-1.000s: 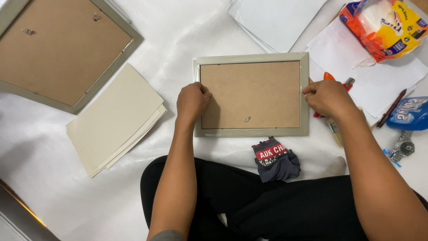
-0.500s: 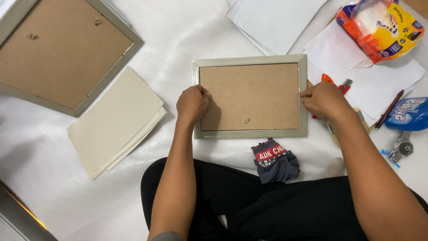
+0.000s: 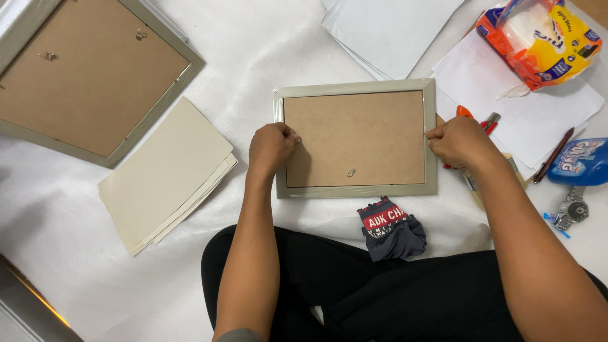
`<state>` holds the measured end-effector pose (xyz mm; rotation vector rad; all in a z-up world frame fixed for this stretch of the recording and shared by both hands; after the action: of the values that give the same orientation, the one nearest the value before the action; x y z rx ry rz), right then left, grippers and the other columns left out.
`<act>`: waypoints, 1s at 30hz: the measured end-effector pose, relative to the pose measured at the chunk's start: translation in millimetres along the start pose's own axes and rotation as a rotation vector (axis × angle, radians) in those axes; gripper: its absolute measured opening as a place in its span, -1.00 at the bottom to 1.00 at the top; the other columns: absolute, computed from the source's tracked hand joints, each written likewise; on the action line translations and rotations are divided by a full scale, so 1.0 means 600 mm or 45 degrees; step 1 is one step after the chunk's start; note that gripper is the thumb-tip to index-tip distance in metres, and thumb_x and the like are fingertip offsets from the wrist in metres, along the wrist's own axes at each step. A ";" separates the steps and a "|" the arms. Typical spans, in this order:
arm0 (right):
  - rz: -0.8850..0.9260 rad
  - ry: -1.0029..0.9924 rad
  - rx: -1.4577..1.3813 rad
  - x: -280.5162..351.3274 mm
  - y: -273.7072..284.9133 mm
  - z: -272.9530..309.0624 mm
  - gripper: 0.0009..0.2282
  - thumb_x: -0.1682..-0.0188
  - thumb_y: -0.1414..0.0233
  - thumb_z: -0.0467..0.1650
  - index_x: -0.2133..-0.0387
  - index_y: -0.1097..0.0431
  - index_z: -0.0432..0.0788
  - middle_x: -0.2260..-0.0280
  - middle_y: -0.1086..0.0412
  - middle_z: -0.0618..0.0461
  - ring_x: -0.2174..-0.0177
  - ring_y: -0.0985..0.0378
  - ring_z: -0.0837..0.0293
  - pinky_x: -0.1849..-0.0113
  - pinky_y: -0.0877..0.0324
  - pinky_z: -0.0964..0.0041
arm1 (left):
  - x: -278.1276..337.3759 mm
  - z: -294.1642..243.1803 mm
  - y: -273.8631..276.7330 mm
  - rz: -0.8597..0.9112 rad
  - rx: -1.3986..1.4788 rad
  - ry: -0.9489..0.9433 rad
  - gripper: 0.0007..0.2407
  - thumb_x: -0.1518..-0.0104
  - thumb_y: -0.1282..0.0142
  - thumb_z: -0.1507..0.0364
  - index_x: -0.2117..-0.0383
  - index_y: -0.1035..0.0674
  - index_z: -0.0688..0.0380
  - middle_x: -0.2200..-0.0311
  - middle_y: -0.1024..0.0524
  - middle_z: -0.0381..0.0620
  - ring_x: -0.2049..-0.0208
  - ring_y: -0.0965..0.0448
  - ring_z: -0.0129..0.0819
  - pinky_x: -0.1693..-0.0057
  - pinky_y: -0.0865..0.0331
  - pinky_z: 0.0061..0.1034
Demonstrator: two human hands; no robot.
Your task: Assembling a picture frame by cleaning the glass and inserting the backing board
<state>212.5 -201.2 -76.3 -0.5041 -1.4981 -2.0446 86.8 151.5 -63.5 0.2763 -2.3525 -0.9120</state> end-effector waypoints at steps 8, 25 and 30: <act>-0.008 0.020 -0.011 0.011 0.007 0.009 -0.60 0.21 -0.02 -0.52 0.06 -0.58 -0.31 0.29 -0.58 -0.42 0.24 -0.63 -0.35 0.22 -0.51 -0.07 | -0.020 0.033 0.026 -0.275 0.215 0.062 -0.76 -0.21 -0.04 0.44 0.21 -0.65 0.42 0.45 -0.63 0.20 0.35 -0.68 0.04 0.27 -0.53 -0.24; -0.017 -0.009 -0.060 -0.011 -0.001 -0.017 -0.60 0.26 -0.01 -0.53 0.11 -0.61 -0.24 0.41 -0.56 -0.40 0.39 -0.66 -0.26 0.33 -0.52 0.01 | -0.024 0.044 -0.022 0.004 0.195 0.095 -0.83 -0.10 -0.16 0.46 0.36 -0.71 0.33 0.50 -0.62 0.15 0.44 -0.65 -0.09 0.37 -0.49 -0.34; -0.015 -0.001 -0.081 -0.014 -0.002 -0.016 -0.60 0.24 -0.01 -0.54 0.10 -0.59 -0.29 0.39 -0.55 -0.43 0.39 -0.65 -0.28 0.36 -0.51 0.00 | -0.017 0.041 -0.019 0.015 0.245 0.105 -0.83 -0.10 -0.15 0.46 0.34 -0.70 0.36 0.45 -0.61 0.20 0.40 -0.63 -0.05 0.35 -0.49 -0.33</act>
<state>218.5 -208.3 -84.9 -0.5225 -1.4440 -2.1068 80.2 160.6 -90.0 0.3692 -2.3644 -0.6561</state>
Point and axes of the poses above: each hand's wrist, its own x-axis away from the middle knuckle, its own y-axis out of the back of the hand, z = x × y, the point moved 8 cm from there along -x, towards the middle knuckle
